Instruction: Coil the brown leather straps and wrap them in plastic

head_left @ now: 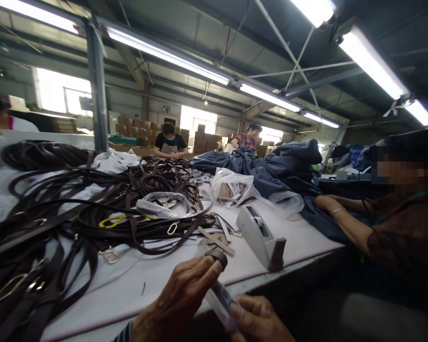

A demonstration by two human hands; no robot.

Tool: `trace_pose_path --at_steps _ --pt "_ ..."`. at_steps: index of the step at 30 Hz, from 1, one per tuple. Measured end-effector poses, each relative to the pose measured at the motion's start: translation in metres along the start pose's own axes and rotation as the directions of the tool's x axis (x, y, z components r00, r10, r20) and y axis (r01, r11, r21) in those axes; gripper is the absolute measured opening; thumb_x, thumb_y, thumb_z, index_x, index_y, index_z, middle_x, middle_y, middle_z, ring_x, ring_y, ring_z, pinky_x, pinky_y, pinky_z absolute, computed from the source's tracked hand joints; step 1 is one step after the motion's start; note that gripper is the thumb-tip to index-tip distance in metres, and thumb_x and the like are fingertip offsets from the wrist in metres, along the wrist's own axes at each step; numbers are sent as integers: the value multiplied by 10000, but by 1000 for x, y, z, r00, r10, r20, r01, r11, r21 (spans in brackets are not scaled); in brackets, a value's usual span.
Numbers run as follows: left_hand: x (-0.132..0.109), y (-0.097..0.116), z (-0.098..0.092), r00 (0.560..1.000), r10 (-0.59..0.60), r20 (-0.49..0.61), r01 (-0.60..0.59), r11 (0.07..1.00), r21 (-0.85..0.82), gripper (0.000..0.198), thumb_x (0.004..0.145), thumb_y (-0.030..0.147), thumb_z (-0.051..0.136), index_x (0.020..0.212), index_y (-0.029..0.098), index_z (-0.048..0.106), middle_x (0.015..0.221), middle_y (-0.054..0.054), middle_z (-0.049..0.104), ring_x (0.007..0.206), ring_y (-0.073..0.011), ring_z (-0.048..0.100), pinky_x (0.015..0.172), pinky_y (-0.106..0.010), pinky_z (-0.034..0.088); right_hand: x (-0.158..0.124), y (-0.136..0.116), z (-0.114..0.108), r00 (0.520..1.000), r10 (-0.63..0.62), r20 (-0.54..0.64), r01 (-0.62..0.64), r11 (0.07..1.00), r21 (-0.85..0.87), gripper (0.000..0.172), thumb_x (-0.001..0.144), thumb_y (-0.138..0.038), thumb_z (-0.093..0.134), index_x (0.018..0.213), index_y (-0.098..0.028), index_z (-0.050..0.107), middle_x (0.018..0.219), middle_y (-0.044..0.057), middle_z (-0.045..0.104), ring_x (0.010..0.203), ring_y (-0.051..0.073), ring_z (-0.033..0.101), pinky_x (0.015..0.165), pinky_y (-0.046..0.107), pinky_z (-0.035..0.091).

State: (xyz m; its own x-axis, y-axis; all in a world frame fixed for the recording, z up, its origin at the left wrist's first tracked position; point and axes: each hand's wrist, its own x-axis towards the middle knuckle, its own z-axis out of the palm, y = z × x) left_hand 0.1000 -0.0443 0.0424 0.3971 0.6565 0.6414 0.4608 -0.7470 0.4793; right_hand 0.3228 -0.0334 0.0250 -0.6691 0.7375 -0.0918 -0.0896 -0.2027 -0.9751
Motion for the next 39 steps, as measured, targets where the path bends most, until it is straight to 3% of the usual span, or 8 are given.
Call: trace_pose_path --at_steps 5,11,15,17,19,22,29,39 --pt "7 -6 -11 965 -243 -102 230 966 -122 425 908 516 674 1238 247 680 1176 -145 761 1113 -334 715 965 -389 555 1 -24 2 999 45 1 -45 998 -38 493 832 -636 740 747 -157 660 449 -87 392 365 47 247 388 211 130" --pt "63 -2 -3 653 -692 -307 320 619 -717 303 948 423 622 1101 164 656 1132 -131 771 982 -290 785 864 -378 624 20 13 16 998 -59 -13 58 997 -41 583 807 -736 705 731 -172 573 475 -90 393 394 39 261 404 198 169" --pt "64 3 17 580 -709 -403 217 610 -762 302 959 394 639 1156 168 668 1188 -122 767 1036 -275 775 873 -359 634 20 26 25 999 -51 -4 51 998 36 574 812 -719 718 724 -172 569 484 -84 386 408 41 265 423 207 172" --pt "52 -1 26 633 -605 -483 240 746 -621 262 1003 348 587 1191 189 675 1197 -119 768 1053 -266 770 893 -352 629 14 20 27 999 -25 -20 26 999 28 571 809 -715 723 719 -171 576 512 -74 398 429 44 283 433 208 189" --pt "34 -9 30 807 -323 -494 163 926 -340 272 1026 249 534 1255 198 672 1190 -133 769 1076 -265 760 933 -351 612 5 9 27 998 32 -49 -30 999 32 547 810 -700 725 730 -176 589 513 -71 406 429 50 293 429 213 186" --pt "2 -19 20 965 105 -239 -107 994 4 403 1015 168 519 1410 199 595 1174 -160 764 1085 -276 746 928 -346 609 -9 -13 21 990 102 -97 -97 994 51 464 832 -618 727 761 -168 640 499 -66 435 411 48 282 418 217 149" --pt "-19 16 -29 996 55 76 -58 997 42 365 1040 284 522 1396 330 588 1252 -69 737 1075 -234 716 942 -263 557 -15 -68 0 987 80 -142 -103 982 -160 366 781 -438 741 605 -172 561 421 -72 435 346 39 263 381 223 143" --pt "-23 13 -12 859 -408 309 362 911 197 206 1046 315 444 990 241 628 907 -20 726 768 -197 628 706 -285 385 -14 -117 -50 997 81 -19 -79 858 -507 317 762 -364 845 968 -155 726 643 -67 519 571 72 370 504 207 239"
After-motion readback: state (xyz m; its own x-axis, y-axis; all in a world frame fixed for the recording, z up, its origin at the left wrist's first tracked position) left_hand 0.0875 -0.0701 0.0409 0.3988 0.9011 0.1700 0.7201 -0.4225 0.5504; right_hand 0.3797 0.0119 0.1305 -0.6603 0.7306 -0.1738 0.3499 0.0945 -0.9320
